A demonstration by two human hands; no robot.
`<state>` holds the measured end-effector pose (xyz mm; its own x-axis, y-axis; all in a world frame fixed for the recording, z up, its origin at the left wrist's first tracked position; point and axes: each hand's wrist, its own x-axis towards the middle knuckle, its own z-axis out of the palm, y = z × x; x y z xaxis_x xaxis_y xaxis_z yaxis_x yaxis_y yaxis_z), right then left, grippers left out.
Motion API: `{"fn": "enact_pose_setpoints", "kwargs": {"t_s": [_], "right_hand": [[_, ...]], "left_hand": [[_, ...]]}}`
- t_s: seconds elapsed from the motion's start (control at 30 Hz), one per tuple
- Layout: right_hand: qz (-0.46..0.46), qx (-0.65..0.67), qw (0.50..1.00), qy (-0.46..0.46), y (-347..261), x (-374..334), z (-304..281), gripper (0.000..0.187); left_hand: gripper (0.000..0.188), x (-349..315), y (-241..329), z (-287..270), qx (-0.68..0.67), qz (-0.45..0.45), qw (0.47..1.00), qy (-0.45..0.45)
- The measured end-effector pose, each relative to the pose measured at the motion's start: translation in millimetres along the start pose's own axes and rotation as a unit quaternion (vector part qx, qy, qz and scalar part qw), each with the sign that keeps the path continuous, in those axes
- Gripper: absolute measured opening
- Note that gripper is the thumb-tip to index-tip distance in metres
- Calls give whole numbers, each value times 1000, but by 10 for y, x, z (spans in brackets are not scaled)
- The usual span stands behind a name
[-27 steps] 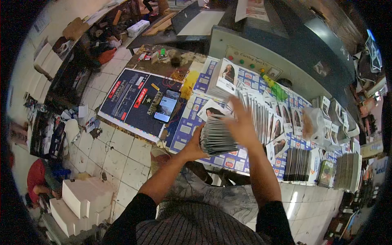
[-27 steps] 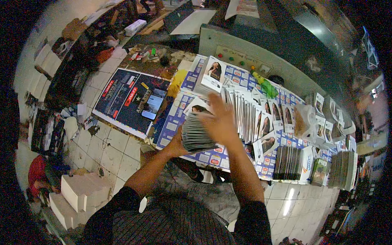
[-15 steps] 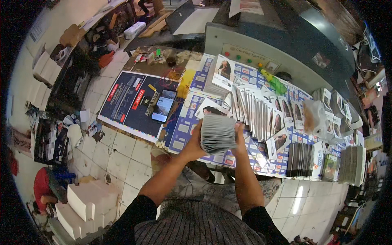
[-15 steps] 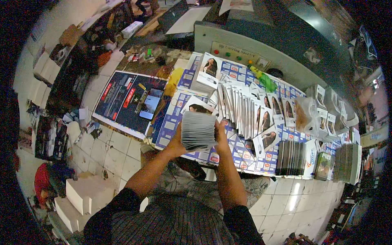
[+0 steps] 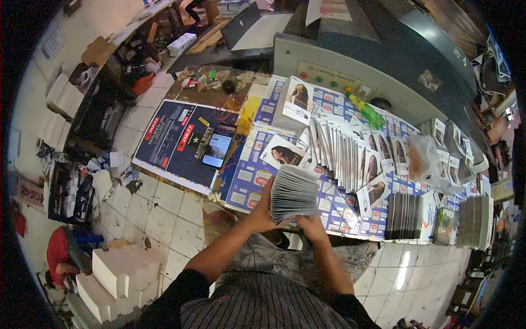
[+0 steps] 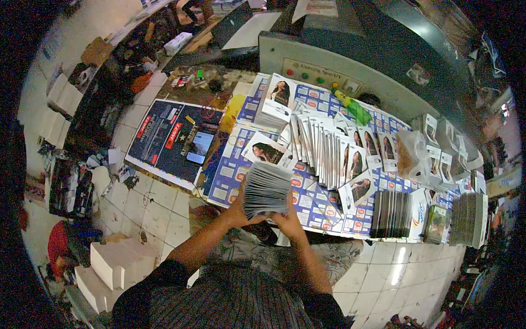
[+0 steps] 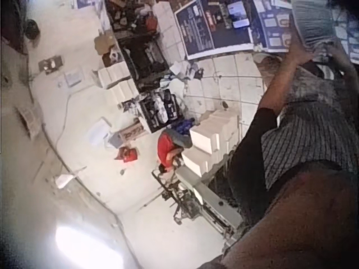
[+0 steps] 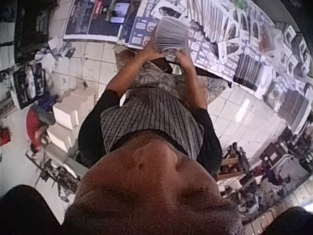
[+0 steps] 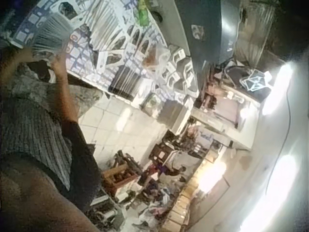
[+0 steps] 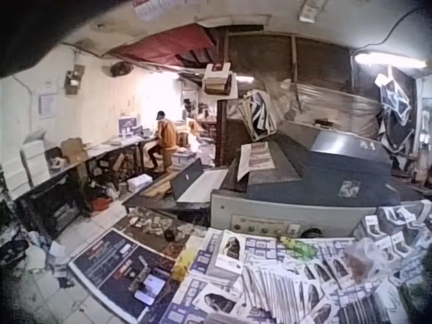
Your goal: The person sorts a stack of printed paper packaging by hand, flipping through the stack and placing batches into piles on a workbench.
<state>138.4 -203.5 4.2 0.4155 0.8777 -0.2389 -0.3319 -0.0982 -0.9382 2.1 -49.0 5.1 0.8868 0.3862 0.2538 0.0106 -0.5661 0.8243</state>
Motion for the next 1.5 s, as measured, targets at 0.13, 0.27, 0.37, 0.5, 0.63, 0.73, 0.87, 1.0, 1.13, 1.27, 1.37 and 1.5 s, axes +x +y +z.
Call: {"fn": "enact_pose_setpoints", "kwargs": {"t_s": [0.13, 0.27, 0.37, 0.5, 0.63, 0.73, 0.87, 1.0, 1.13, 1.27, 1.37, 1.5], "right_hand": [[-68, -10, 997, -47, -36, -43, -44, 102], [-37, -110, 993, -22, -47, -49, 7, 100], [-16, 2, 1000, 3, 37, -72, 59, 102], [96, -76, 992, -13, -139, -11, 2, 106], [59, 73, 996, -1, -81, 9, 0, 103], [-35, 7, 999, 19, 47, -17, 133, 100], [79, -26, 996, -42, 113, 58, -129, 100], [125, -56, 991, -7, -230, 53, 92, 68], [-58, -147, 987, -37, -408, 174, 207, 60], [1, -417, 899, -134, -550, 705, 133, 71], [-42, -447, 893, 23, -860, 1317, 148, 71], [-115, -718, 679, 102, -719, 1723, 236, 55]], "left_hand": [[142, -22, 36, -49, 26, 8, 999, -47], [145, -210, -308, 48, 28, 13, 998, -55], [148, -139, -140, 68, -1, -3, 998, -56], [152, -151, -108, 10, -52, -31, 996, -61], [151, -172, -226, 83, -150, -74, 986, 17], [147, -186, -240, 172, -141, -50, 988, -30], [139, -229, -217, 180, 32, 1, 999, -43], [121, -263, -113, 44, 12, -79, 994, 73], [81, -106, 61, -140, -111, -176, 976, 64], [61, -178, 112, -232, -472, -300, 811, 169], [63, -392, -175, -259, -460, -420, 755, 205], [62, -469, -55, -237, -430, -434, 754, 242]]}}
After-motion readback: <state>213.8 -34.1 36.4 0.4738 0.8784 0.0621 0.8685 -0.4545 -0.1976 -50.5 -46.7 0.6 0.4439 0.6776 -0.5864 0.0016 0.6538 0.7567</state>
